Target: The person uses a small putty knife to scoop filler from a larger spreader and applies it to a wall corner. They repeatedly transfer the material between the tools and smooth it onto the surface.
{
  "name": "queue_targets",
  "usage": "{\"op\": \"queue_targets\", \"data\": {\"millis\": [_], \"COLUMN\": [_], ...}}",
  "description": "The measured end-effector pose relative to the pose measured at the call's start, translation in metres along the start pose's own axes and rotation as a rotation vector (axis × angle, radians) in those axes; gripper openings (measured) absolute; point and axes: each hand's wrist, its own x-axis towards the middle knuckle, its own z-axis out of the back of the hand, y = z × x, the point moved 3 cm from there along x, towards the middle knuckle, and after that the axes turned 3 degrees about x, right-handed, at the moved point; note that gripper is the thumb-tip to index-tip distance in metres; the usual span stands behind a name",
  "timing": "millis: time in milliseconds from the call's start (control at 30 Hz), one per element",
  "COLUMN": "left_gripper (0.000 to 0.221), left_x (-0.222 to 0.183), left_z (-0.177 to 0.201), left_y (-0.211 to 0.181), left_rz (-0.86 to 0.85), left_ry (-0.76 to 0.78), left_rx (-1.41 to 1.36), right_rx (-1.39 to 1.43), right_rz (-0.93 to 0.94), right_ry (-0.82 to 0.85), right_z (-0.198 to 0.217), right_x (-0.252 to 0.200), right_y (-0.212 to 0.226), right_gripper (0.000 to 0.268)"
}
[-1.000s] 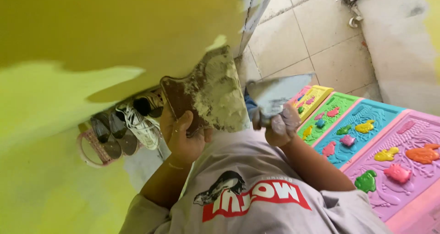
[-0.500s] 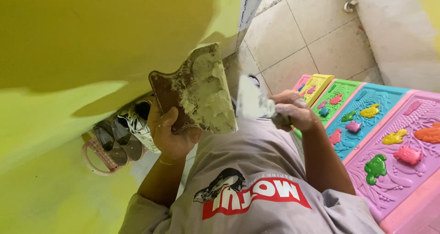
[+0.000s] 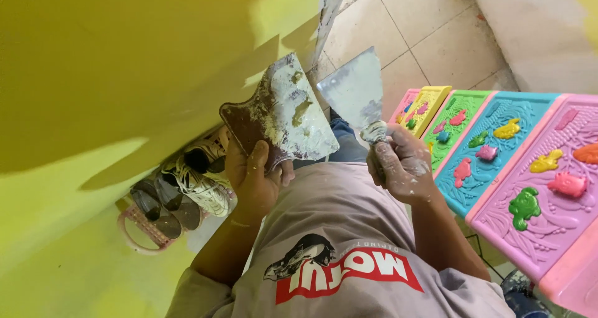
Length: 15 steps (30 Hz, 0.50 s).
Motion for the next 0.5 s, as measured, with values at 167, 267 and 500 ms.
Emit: {"op": "queue_targets", "data": {"millis": [167,267,500], "left_gripper": [0.027,0.023,0.02], "left_x": [0.002,0.005,0.008], "left_z": [0.001,-0.001,-0.016], "left_y": [0.003,0.004,0.014], "left_rz": [0.009,0.004,0.027], "left_ry": [0.038,0.088,-0.006], "left_rx": [0.059,0.106,0.175], "right_rx": [-0.08,-0.115,-0.432], "right_rz": [0.056,0.068,-0.007], "right_ry": [-0.102,-0.106,-0.079], "right_z": [-0.008,-0.009,0.003], "right_x": [-0.015,-0.018,-0.01], "right_y": [0.014,0.023,0.041], "right_gripper": [0.021,0.022,0.02]}}
